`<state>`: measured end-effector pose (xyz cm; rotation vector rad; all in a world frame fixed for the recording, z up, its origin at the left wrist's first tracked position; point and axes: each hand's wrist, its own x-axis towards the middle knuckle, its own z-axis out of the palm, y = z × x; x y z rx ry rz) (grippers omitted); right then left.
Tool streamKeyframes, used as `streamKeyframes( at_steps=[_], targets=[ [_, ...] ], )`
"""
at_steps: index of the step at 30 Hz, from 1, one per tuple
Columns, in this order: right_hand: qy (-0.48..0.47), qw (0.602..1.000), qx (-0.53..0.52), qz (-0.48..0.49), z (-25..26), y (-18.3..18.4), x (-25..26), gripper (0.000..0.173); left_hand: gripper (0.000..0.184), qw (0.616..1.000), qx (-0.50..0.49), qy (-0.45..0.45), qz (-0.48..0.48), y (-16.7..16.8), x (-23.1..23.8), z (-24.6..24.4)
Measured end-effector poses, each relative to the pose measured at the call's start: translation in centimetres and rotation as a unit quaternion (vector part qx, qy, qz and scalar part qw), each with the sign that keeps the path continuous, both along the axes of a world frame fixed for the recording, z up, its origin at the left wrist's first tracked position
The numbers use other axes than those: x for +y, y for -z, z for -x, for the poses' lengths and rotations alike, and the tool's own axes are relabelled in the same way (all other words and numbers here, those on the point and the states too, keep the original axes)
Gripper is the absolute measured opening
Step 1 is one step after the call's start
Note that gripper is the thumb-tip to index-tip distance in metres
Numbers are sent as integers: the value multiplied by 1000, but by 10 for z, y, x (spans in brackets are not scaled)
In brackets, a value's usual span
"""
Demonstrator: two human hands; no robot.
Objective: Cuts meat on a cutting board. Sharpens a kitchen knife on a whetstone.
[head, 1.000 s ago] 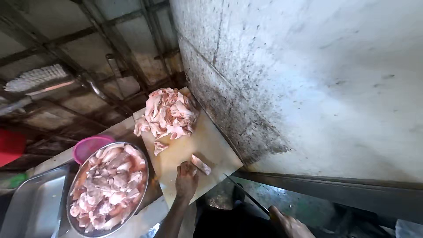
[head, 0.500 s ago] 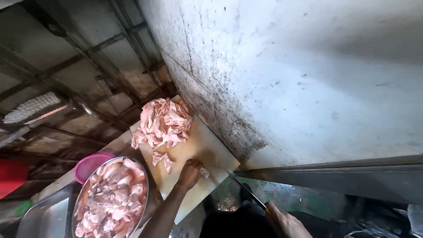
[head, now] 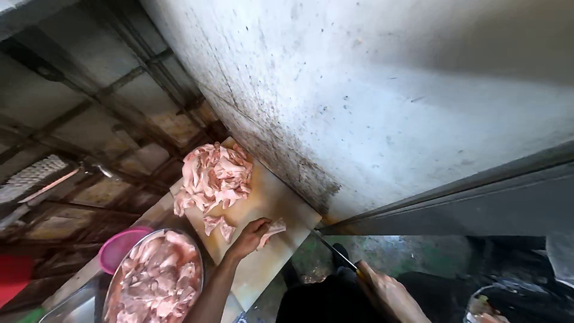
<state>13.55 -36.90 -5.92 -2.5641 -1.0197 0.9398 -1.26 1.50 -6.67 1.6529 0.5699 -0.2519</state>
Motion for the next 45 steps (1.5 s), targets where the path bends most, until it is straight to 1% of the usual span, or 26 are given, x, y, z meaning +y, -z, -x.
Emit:
streamKeyframes(
  at_steps=[2,3,4,5,6,7,8,9,10,11,12,14,16,18,21,23,25,28,31,34,38,42,45],
  targets=[
    [4,1000,-5,7,2,2,3,32,38,999,-36,-8,17,-10,-5,1],
    [9,1000,-5,14,3,2,4,33,37,999,-45,-4,9,-14,-9,1],
    [15,1000,-8,19,4,2,5,33,34,999,-44,7,-20,-14,-14,2],
    [20,1000,-11,22,4,3,6,33,33,996,-28,29,-74,-10,-18,3],
    [25,999,-13,25,5,4,8,33,35,986,4,66,-150,-1,-22,6],
    [29,999,-12,30,5,5,9,35,37,965,57,111,-232,9,-25,9],
    [32,999,-7,34,6,7,9,37,41,932,130,157,-300,17,-29,12],
    [34,999,-1,34,7,9,9,39,45,903,184,177,-346,24,-34,15],
    [36,999,6,33,8,10,10,40,45,884,206,172,-383,29,-39,17],
    [43,999,14,31,9,10,12,41,44,873,197,153,-419,32,-44,20],
    [52,998,20,24,12,10,14,42,43,867,165,132,-451,36,-49,23],
    [75,996,40,4,20,12,18,40,40,861,55,95,-496,44,-61,26],
    [108,992,56,-43,30,26,25,38,31,865,-47,85,-492,51,-69,22],
    [148,981,86,-92,44,45,33,36,24,875,-83,101,-467,57,-75,15],
    [204,960,164,-97,64,62,51,37,25,886,-28,128,-445,63,-74,2],
    [232,943,220,-96,78,71,63,38,23,898,0,110,-426,59,-70,-4],
    [247,931,248,-102,92,77,74,41,21,908,-2,92,-410,60,-64,-6],
    [260,917,276,-125,107,80,86,41,18,905,-28,104,-411,65,-54,-7],
    [264,913,284,-128,111,77,90,41,18,898,-38,128,-420,64,-54,-9],
    [262,912,288,-132,113,79,90,42,18,893,-41,134,-428,63,-57,-9],
    [251,915,292,-122,115,79,91,41,18,886,-3,146,-441,57,-63,-14],
    [220,925,295,-94,121,78,76,42,18,879,17,150,-452,56,-65,-14],
    [200,928,301,-91,116,71,71,41,16,881,-2,142,-452,58,-66,-12]
  ],
)
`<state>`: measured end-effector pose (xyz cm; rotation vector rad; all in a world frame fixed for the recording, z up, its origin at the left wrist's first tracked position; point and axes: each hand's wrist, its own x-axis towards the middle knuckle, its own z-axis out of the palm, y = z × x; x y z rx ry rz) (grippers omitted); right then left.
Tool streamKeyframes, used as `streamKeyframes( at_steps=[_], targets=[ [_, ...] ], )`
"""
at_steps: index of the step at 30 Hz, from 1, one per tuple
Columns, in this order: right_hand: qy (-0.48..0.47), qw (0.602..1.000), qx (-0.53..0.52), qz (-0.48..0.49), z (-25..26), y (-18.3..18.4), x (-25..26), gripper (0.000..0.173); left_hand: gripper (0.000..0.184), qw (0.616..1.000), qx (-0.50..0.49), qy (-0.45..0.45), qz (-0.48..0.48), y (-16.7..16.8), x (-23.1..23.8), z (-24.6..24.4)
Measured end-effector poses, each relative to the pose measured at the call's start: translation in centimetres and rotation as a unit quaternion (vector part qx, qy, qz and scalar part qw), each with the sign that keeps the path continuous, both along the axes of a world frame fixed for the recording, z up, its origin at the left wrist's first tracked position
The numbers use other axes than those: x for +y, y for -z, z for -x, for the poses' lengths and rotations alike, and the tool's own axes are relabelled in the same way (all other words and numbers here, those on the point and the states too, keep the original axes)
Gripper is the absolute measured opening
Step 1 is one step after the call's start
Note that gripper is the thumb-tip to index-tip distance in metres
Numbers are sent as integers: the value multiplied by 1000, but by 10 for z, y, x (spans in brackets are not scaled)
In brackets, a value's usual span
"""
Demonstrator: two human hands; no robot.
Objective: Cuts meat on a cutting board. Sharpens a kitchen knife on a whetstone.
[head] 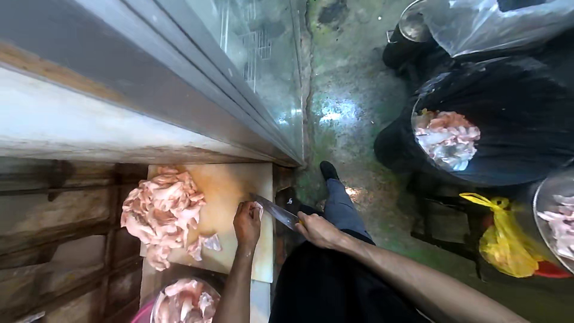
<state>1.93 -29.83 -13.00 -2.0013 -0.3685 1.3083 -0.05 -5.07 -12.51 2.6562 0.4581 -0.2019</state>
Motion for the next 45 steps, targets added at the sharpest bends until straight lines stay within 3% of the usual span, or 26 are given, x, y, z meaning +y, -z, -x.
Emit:
streamKeyframes(
  at_steps=[7,15,23,29,38,45],
  targets=[
    [2,999,-27,39,-34,-10,59,40,14,1000,-5,-16,-2,-1,0,0],
    [-51,996,-16,73,-5,-37,11,42,15,999,17,-22,-31,-5,-15,-2],
    [-11,998,-29,51,-26,-18,70,39,14,1000,2,-10,-13,-1,-3,0],
    [-39,997,-22,69,-1,-34,15,41,11,1000,-3,0,-16,-5,-11,-3],
    [-6,1000,-20,3,-23,-3,67,39,12,999,-12,31,-4,-3,1,-1],
    [-43,999,-22,2,5,-13,10,41,11,999,0,31,-26,-5,-9,0]
  ],
)
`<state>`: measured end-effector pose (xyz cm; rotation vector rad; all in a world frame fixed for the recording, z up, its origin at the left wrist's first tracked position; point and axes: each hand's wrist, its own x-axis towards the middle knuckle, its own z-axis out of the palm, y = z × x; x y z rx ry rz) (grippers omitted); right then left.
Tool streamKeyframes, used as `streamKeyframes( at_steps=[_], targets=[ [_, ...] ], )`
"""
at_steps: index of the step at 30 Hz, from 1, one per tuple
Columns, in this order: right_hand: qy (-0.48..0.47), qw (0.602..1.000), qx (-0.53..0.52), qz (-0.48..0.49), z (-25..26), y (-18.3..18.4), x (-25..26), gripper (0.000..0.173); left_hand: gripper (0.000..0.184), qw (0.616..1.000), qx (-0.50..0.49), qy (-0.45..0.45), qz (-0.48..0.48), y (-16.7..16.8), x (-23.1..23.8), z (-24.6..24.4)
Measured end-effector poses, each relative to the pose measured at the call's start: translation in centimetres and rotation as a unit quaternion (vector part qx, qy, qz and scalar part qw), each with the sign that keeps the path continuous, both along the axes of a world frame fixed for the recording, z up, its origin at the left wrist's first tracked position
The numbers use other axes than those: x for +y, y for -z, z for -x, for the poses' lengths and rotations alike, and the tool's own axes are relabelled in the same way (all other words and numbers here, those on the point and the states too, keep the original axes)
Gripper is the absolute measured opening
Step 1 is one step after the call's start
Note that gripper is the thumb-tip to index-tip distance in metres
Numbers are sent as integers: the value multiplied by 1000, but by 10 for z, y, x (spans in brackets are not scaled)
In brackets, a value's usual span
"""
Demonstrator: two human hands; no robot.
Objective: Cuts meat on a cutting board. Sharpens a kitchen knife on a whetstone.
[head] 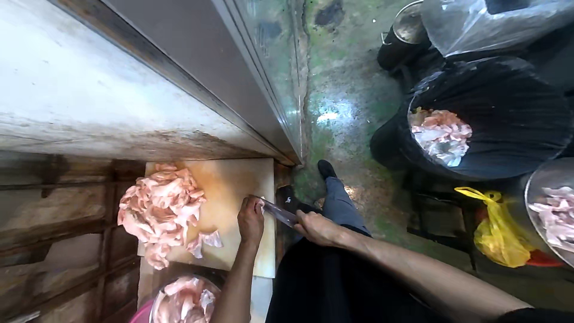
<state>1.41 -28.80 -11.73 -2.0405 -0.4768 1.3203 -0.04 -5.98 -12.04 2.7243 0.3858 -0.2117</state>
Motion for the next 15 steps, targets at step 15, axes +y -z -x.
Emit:
streamKeyframes(
  at_steps=[15],
  targets=[
    [58,995,44,-66,-18,30,52,41,18,998,0,15,60,-18,32,13]
  ],
)
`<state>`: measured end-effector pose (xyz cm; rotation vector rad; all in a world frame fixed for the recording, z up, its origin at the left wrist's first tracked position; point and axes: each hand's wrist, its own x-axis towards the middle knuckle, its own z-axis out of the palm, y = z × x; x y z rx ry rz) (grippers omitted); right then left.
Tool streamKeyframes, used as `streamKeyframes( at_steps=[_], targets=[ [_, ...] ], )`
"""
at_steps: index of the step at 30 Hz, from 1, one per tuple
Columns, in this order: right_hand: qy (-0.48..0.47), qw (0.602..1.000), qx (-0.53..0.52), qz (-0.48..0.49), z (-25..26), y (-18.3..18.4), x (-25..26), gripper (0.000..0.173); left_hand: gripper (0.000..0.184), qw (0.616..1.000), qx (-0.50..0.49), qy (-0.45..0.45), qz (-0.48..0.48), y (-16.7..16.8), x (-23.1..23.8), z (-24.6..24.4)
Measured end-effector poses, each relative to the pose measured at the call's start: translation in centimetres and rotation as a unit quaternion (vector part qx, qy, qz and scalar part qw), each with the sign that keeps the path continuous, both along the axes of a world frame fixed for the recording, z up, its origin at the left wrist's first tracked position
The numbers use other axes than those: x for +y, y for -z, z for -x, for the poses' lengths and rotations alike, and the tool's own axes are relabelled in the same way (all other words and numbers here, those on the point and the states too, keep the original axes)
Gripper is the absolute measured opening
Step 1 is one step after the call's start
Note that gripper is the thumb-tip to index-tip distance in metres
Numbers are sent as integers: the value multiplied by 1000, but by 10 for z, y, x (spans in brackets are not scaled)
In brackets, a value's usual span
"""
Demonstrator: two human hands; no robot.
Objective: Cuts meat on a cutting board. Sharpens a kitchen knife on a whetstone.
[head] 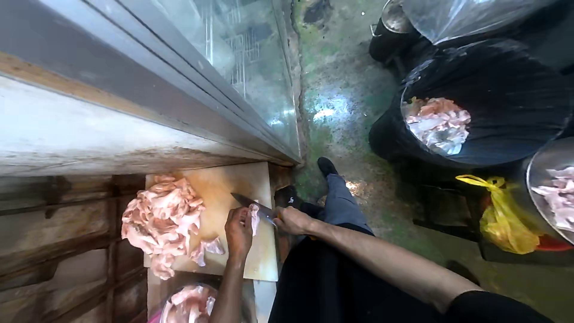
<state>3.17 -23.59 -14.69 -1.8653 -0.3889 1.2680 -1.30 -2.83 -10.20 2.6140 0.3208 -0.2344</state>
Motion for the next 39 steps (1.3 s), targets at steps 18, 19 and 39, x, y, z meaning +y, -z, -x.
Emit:
streamKeyframes(
  at_steps=[18,19,39],
  targets=[
    [-34,998,-33,48,10,-14,-12,41,9,997,-45,21,-60,26,-8,20],
    [-31,998,-33,46,7,-12,0,41,8,997,-44,20,-60,26,-6,20],
    [-55,994,-43,80,-3,-20,6,41,23,995,61,-32,-73,14,-6,-15]
  ],
)
